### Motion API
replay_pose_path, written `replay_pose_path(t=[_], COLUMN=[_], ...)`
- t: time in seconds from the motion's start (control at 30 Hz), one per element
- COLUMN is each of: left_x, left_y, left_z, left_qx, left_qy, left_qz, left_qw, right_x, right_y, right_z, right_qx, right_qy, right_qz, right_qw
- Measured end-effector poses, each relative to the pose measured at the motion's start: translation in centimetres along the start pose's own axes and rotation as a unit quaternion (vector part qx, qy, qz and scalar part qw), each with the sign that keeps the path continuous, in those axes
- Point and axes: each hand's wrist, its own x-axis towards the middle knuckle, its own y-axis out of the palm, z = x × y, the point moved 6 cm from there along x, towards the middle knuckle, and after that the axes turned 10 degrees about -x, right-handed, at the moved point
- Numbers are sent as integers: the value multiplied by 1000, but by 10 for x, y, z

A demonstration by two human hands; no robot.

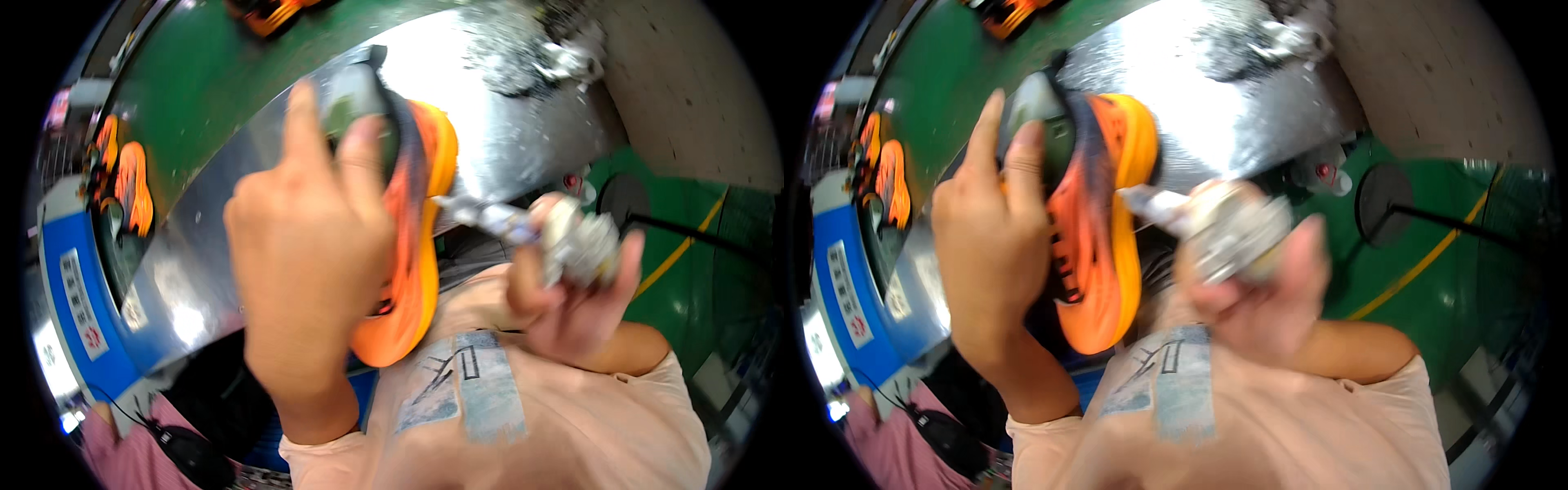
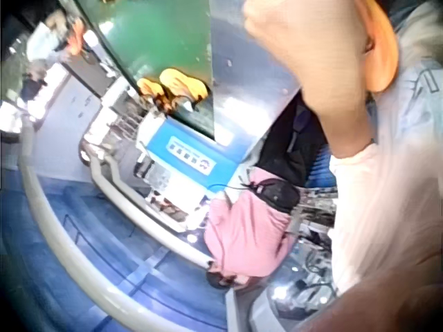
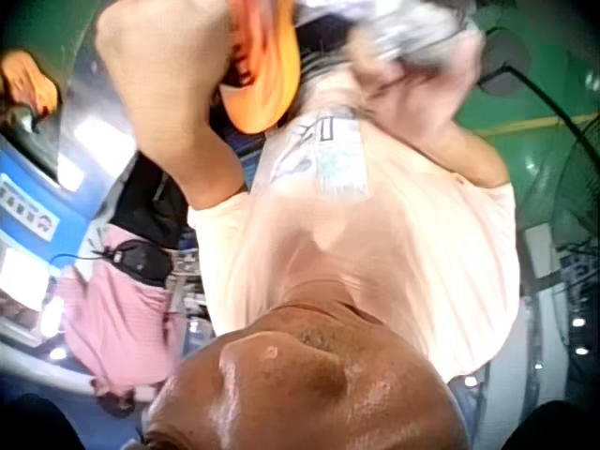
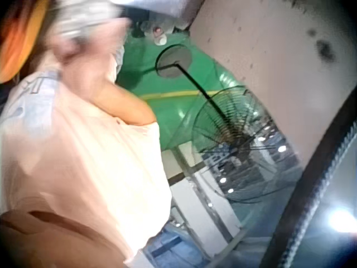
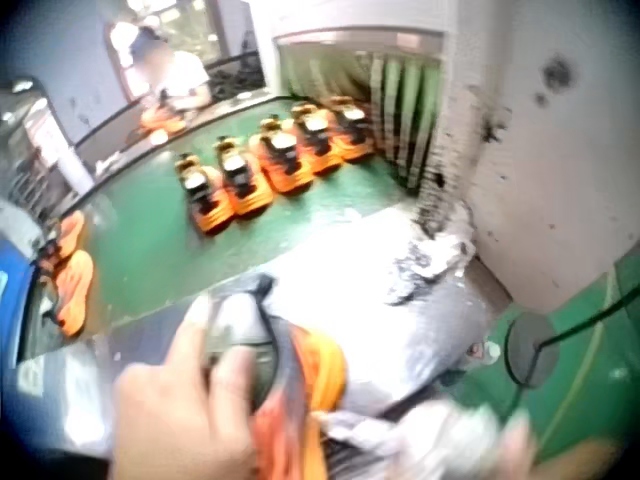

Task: The person picks up shoes from a conveyor belt and applies a liquid adhesive around the seam between the upper and the sole using a syringe-style applicator.

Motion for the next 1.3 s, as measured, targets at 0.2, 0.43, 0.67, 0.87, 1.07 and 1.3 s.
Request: replay_pose_path(t=[0.2, 0.43, 0.67, 0.87, 1.07, 1.3], left_x=[-30, -81, -139, -156, -161, -152], left_y=[-24, -67, -42, -27, -22, -28], left_z=[27, 108, 117, 121, 121, 114], left_qx=[-52, -28, 50, 76, 114, 122], left_qy=[287, 381, 234, 207, 201, 209], left_qz=[93, -112, -191, -219, -224, -234], left_qw=[952, 917, 952, 950, 947, 942], right_x=[78, 113, 90, 80, 64, 42], right_y=[-1, 123, 169, 151, 112, 62], right_z=[-23, -56, -46, -37, 0, 29], right_qx=[191, -63, -391, -390, -168, -236], right_qy=[238, 374, 315, 365, 324, 251], right_qz=[98, 301, 402, 426, 344, 316], right_qw=[947, 875, 765, 730, 865, 884])
